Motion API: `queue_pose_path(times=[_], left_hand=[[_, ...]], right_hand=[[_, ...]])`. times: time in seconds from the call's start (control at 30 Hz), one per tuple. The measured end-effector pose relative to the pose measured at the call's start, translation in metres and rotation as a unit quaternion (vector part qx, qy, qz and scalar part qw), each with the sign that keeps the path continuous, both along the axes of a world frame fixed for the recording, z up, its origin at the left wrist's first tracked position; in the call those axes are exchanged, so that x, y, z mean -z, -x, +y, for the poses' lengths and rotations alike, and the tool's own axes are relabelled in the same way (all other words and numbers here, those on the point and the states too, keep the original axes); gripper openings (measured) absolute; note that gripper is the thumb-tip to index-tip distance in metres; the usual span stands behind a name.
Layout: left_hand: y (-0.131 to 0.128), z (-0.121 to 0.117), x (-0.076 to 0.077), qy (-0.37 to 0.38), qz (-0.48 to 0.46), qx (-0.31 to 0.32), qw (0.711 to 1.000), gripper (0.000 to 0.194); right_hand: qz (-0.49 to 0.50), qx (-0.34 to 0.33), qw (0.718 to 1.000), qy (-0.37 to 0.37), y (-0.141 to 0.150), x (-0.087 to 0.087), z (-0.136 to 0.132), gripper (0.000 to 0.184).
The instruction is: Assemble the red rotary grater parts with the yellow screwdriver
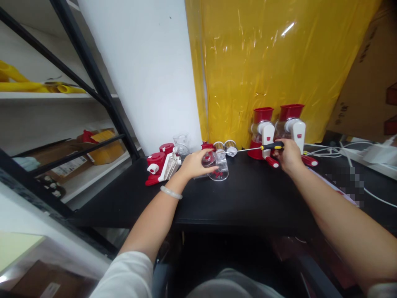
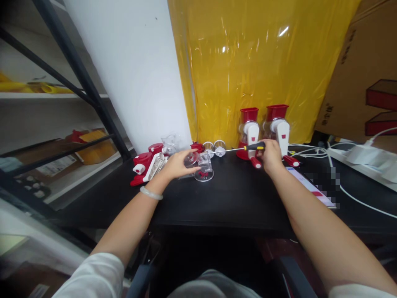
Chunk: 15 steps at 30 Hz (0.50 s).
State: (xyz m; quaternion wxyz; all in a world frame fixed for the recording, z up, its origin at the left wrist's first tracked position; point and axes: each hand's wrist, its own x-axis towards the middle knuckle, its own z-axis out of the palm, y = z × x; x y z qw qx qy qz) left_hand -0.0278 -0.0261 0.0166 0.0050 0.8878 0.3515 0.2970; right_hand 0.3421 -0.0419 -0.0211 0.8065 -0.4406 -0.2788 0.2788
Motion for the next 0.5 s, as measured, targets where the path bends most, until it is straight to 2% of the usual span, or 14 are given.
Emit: queue_pose_path(times=[0.1, 0.23, 0.3, 0.5], left_hand=[[0.0000, 0.0000, 0.0003, 0.000, 0.000, 0.001, 1.000, 0.076], [0.0002, 0.0003, 0.0009, -0.002, -0.002, 0.000, 1.000, 0.076], [0.0004, 0.0004, 0.0011, -0.003, -0.003, -0.001, 1.000, 0.076], [0.0009, 0.0009, 0.0014, -0.002, 0.000, 0.002, 1.000, 0.076]], right_hand=[[0.009, -0.019, 1.000, 0.000, -0.0009, -0.0008, -0.0012, 0.010], [-0.035, 0.017, 0.999, 0.021, -0.0013, 0.0017, -0.0022, 0.030], [-0.055, 0.031, 0.998, 0.026, -0.0013, 0.0031, -0.0018, 0.033], [-0.017, -0.014, 1.000, 0.006, 0.0009, 0.0004, 0.0010, 0.019]])
